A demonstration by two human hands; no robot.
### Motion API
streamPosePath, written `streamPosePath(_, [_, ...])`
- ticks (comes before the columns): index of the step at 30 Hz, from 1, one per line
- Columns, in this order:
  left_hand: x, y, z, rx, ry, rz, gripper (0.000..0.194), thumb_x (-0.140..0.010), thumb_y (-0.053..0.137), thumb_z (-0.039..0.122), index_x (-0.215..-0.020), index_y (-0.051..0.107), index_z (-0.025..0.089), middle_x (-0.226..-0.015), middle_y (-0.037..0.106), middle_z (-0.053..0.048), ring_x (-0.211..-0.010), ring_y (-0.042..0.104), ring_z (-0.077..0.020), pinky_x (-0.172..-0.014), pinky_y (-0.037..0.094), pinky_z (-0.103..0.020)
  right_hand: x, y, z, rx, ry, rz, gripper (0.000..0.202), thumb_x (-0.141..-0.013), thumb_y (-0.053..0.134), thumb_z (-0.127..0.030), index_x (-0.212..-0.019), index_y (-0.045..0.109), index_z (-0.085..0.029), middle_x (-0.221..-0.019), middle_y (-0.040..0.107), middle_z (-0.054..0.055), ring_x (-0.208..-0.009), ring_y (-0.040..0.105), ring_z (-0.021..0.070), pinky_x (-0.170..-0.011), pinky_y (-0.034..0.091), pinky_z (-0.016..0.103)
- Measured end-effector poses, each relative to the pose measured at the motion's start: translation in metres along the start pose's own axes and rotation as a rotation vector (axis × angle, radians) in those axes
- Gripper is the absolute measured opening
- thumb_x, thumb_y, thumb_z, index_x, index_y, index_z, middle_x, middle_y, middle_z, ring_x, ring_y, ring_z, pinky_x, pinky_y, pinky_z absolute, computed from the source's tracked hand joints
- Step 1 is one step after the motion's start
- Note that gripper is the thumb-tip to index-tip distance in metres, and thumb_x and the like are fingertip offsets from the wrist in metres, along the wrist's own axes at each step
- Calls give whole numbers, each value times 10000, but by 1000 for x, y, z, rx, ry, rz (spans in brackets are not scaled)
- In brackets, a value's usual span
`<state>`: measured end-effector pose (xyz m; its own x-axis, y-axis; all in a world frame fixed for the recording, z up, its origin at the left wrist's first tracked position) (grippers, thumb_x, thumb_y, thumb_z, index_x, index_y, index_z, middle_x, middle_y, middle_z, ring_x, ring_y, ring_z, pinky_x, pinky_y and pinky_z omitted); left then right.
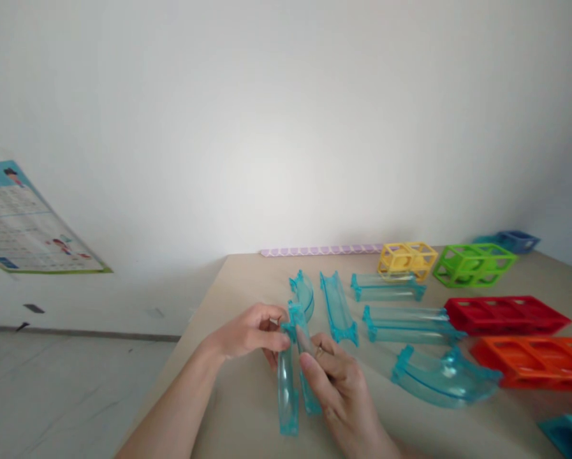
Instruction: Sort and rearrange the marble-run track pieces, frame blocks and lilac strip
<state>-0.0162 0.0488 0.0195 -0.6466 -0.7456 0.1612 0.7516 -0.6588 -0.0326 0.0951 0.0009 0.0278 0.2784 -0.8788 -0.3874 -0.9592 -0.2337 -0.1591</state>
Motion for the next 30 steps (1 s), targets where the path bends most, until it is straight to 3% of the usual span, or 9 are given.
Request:
streamPosePath(6, [3, -16, 14, 67, 113, 167, 263, -770, 699, 379, -828, 602, 142, -656, 557, 3, -557, 548, -104, -508, 438, -187, 3, 0, 0, 11, -29, -14, 311, -978, 465, -330, -709, 537, -190, -747, 446, -10, -710, 443, 130, -632, 342, 260])
streamPosePath(12, [2, -15, 17, 45, 140, 194, 316, -761, 703, 409, -886, 615, 133, -699, 558, -8, -588, 542, -110, -525, 430, -197, 2, 4, 1, -3, -11, -50, 267, -987, 444, -337, -823, 601, -197, -783, 494, 0, -746, 473, 140, -672, 369, 261])
streamPosePath(24, [1, -12, 21, 9, 191, 177, 296, -727, 737, 386, -768, 583, 136, -686, 564, 2, -614, 537, -106, -562, 438, -199, 3, 2, 7, -32, 25, -13, 318, -972, 477, -355, -744, 613, -180, -712, 464, -10, -677, 452, 130, -613, 367, 247])
streamPosePath(27, [1, -14, 17, 87, 182, 187, 262, -703, 752, 315, -817, 592, 141, -713, 589, -1, -617, 555, -105, -554, 447, -194, 5, 3, 10, -61, 58, -20, 284, -979, 459, -370, -914, 677, -200, -735, 499, 0, -687, 484, 136, -593, 398, 240])
streamPosePath(30, [7, -39, 18, 258, 239, 336, 423, -621, 763, 226, -1006, 596, 178, -843, 633, -11, -625, 583, -116, -531, 466, -205, 8, 6, 12, -154, 93, -32, 333, -994, 411, -394, -1224, 610, -256, -920, 559, 31, -620, 496, 105, -514, 412, 220])
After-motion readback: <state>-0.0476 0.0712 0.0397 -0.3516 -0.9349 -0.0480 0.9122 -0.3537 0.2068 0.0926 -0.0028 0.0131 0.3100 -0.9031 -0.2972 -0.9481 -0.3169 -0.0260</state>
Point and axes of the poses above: each hand's wrist, its own x-axis away from the middle knuckle, its own y-axis out of the palm, z = x × y, the point moved 9 cm from there along -x, towards the middle knuckle
